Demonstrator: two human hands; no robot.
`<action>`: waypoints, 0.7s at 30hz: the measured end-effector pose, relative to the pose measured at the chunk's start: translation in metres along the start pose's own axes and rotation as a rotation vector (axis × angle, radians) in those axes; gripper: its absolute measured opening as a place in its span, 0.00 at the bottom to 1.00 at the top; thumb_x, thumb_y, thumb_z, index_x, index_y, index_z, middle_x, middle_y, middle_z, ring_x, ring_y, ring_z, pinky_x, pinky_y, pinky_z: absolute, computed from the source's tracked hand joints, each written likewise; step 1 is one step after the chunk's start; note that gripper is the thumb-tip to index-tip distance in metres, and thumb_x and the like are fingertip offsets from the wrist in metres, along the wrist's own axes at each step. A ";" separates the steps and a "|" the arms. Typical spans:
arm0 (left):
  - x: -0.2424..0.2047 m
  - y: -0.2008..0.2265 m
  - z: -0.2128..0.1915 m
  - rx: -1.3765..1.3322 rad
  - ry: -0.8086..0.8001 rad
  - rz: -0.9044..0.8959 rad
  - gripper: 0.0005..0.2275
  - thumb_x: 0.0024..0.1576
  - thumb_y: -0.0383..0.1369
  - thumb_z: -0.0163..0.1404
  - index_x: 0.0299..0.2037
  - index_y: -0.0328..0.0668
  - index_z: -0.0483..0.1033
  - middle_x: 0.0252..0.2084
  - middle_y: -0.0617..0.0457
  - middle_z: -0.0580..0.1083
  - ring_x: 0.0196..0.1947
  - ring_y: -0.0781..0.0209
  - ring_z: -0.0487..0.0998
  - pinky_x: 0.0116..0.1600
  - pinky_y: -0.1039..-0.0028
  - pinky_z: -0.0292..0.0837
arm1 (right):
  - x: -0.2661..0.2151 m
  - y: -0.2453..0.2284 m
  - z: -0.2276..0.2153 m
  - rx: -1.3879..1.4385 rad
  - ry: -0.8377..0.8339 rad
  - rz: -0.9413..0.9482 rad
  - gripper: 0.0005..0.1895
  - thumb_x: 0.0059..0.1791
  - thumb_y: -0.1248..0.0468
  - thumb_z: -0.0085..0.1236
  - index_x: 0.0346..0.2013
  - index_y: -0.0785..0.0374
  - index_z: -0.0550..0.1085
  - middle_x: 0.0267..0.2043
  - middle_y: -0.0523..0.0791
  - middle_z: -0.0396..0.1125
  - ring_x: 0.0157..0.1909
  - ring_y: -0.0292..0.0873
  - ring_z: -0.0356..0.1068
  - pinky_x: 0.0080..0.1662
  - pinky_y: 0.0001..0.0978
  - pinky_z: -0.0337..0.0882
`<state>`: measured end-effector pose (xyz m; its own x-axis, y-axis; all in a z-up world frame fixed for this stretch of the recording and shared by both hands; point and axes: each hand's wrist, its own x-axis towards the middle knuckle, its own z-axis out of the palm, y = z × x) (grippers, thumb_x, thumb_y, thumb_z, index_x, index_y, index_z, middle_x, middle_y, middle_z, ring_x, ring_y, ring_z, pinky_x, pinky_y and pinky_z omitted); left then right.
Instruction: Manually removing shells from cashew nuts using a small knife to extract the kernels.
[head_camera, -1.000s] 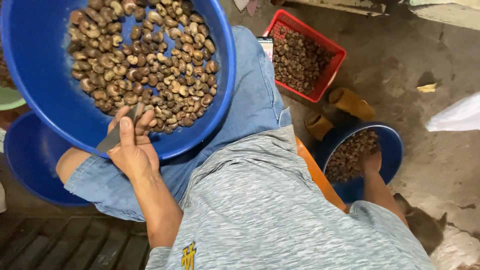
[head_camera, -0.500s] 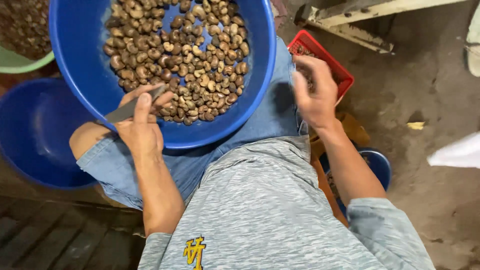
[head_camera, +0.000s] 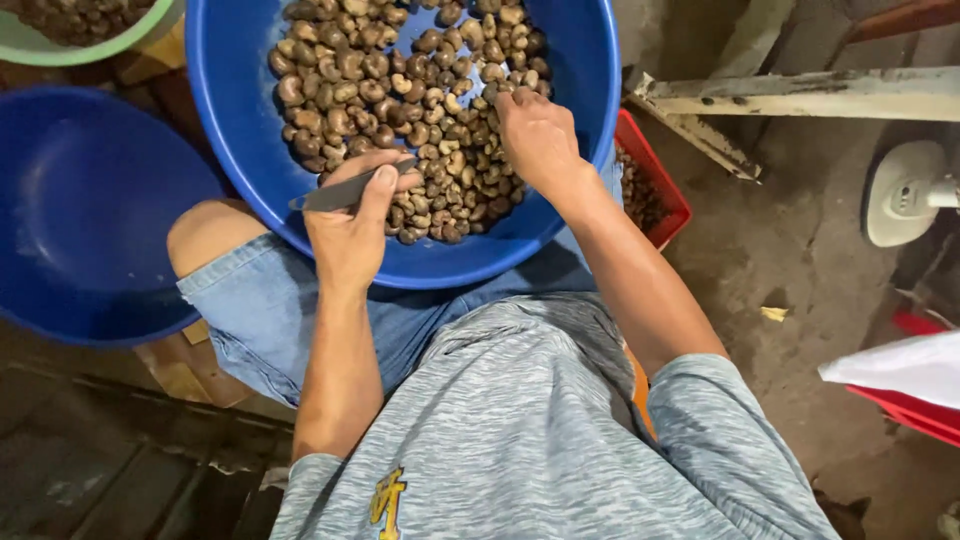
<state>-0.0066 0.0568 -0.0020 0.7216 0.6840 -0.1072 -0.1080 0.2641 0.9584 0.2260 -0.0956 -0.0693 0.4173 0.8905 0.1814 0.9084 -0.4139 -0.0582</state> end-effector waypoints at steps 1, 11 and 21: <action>0.000 0.000 0.001 0.019 -0.002 -0.003 0.08 0.69 0.25 0.54 0.56 0.30 0.78 0.54 0.45 0.82 0.47 0.55 0.88 0.54 0.74 0.85 | -0.002 0.003 0.015 -0.063 0.009 -0.008 0.10 0.46 0.71 0.59 0.41 0.65 0.73 0.36 0.51 0.69 0.28 0.52 0.70 0.27 0.41 0.70; 0.000 0.000 0.005 0.073 -0.010 -0.018 0.08 0.70 0.24 0.54 0.56 0.30 0.79 0.55 0.45 0.81 0.47 0.56 0.88 0.52 0.76 0.84 | 0.010 -0.002 0.005 0.083 -0.298 0.159 0.15 0.48 0.74 0.52 0.50 0.67 0.74 0.43 0.56 0.72 0.35 0.60 0.74 0.35 0.52 0.76; 0.001 -0.008 0.014 0.147 -0.201 0.152 0.08 0.72 0.27 0.53 0.54 0.32 0.83 0.56 0.32 0.81 0.60 0.37 0.82 0.56 0.51 0.84 | -0.030 -0.056 -0.089 1.311 -0.200 0.336 0.19 0.59 0.67 0.58 0.64 0.69 0.69 0.51 0.63 0.71 0.46 0.56 0.76 0.38 0.44 0.81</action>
<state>0.0049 0.0456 -0.0064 0.8274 0.5557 0.0814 -0.1360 0.0576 0.9890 0.1609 -0.1161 0.0157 0.5143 0.8420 -0.1630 0.0729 -0.2323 -0.9699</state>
